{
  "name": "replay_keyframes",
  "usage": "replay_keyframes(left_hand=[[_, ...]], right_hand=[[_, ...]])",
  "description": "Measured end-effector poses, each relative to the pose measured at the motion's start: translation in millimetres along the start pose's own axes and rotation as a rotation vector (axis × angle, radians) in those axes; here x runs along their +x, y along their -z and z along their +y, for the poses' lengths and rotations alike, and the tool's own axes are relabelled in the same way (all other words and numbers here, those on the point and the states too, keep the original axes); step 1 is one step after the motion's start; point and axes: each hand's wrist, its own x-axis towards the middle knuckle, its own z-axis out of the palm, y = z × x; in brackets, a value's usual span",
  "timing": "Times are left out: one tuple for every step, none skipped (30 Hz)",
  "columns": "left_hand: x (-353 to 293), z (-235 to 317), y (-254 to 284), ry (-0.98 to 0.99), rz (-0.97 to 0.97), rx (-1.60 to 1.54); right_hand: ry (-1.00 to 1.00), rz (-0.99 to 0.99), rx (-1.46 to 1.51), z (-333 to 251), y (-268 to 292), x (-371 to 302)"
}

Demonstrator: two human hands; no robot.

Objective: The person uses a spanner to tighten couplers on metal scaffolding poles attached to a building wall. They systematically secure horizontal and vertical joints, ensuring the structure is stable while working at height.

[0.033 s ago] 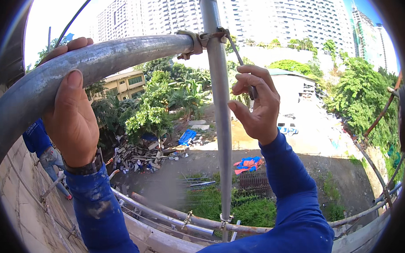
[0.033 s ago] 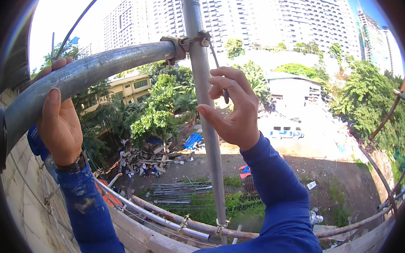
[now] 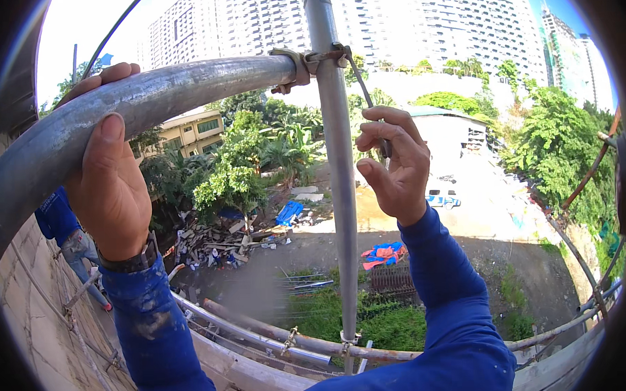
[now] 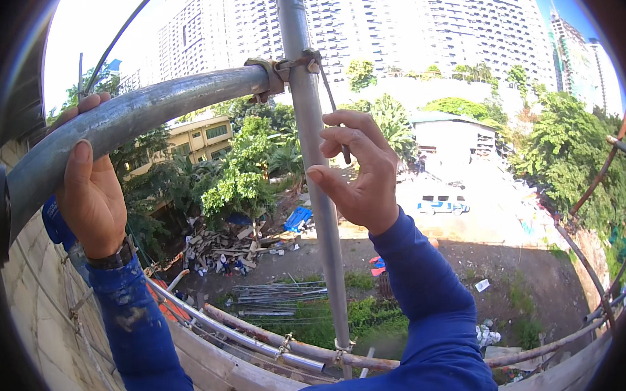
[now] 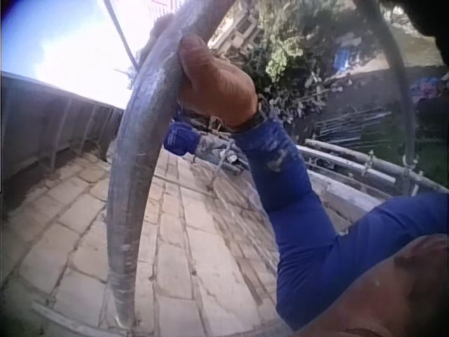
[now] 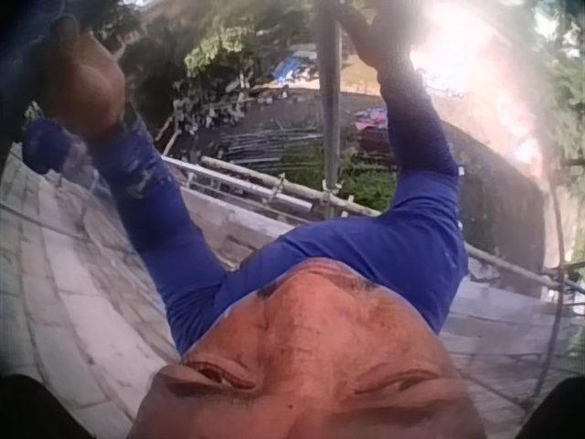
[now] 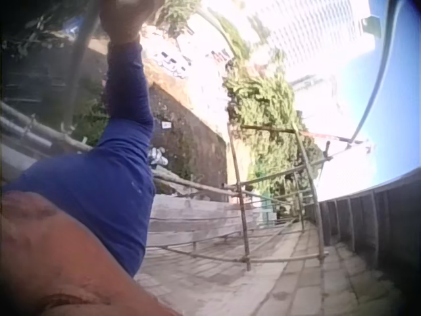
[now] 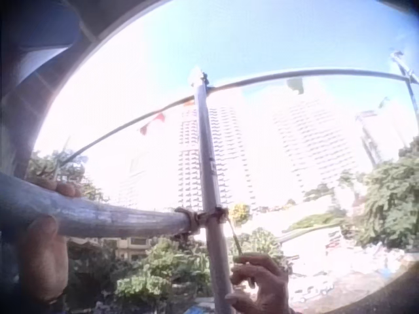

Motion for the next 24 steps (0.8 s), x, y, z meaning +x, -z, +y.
replay_keyframes(left_hand=[[-1,1,2,0.015,0.001,-0.012],[-1,3,3,0.023,-0.004,-0.001],[-3,4,3,0.029,-0.004,0.005],[-3,3,3,0.033,-0.004,0.013],[-3,2,3,0.026,-0.022,-0.003],[-3,3,5,0.025,-0.028,-0.005],[-3,3,6,0.023,-0.035,-0.005],[-2,4,7,0.021,-0.042,-0.005],[-3,4,8,0.023,-0.043,-0.006],[-3,5,8,0.024,-0.041,-0.009],[-2,6,7,0.022,-0.039,-0.010],[-4,3,4,0.025,-0.037,-0.018],[-3,3,1,0.023,-0.031,-0.027],[-2,6,2,0.022,-0.032,-0.017],[-2,5,1,0.021,-0.028,-0.015],[-2,6,-1,0.019,-0.024,-0.013],[-2,7,-4,0.016,-0.021,-0.013],[-2,8,-4,0.020,-0.016,-0.013],[-2,11,-5,0.023,-0.014,-0.009],[-4,10,-6,0.029,-0.006,-0.020],[-5,10,-3,0.034,-0.005,-0.011],[-4,11,-3,0.035,-0.003,-0.009],[-4,11,-2,0.037,-0.001,-0.007],[-4,11,-2,0.036,-0.020,-0.021]], right_hand=[[-0.078,0.024,0.129,7,0,-7],[-0.154,0.049,0.258,13,1,-13],[-0.207,0.068,0.269,15,1,-17],[-0.259,0.088,0.281,16,0,-20],[-0.311,0.109,0.295,16,-2,-24],[-0.362,0.126,0.319,17,-6,-26],[-0.418,0.144,0.375,20,-8,-28],[-0.484,0.117,0.399,27,-8,-29],[-0.549,0.088,0.422,40,-7,-32],[-0.613,0.056,0.443,52,-3,-30],[-0.674,-0.096,0.401,66,4,-25],[-0.704,-0.127,0.361,86,6,-24],[-0.695,-0.157,0.351,110,7,-20],[-0.687,-0.189,0.361,132,1,-15],[-0.576,-0.236,0.109,145,3,-5],[-0.459,-0.275,-0.142,155,6,5],[-0.306,-0.214,-0.415,168,9,15],[-0.497,-0.259,-0.395,176,6,27],[-0.577,-0.275,-0.298,195,-2,37],[-0.659,-0.293,-0.216,214,-5,45],[-0.702,-0.261,-0.093,218,-14,54],[-0.740,-0.225,0.024,219,-18,65],[-0.763,-0.227,0.093,219,-20,75],[-0.766,-0.179,0.151,217,-23,84]])
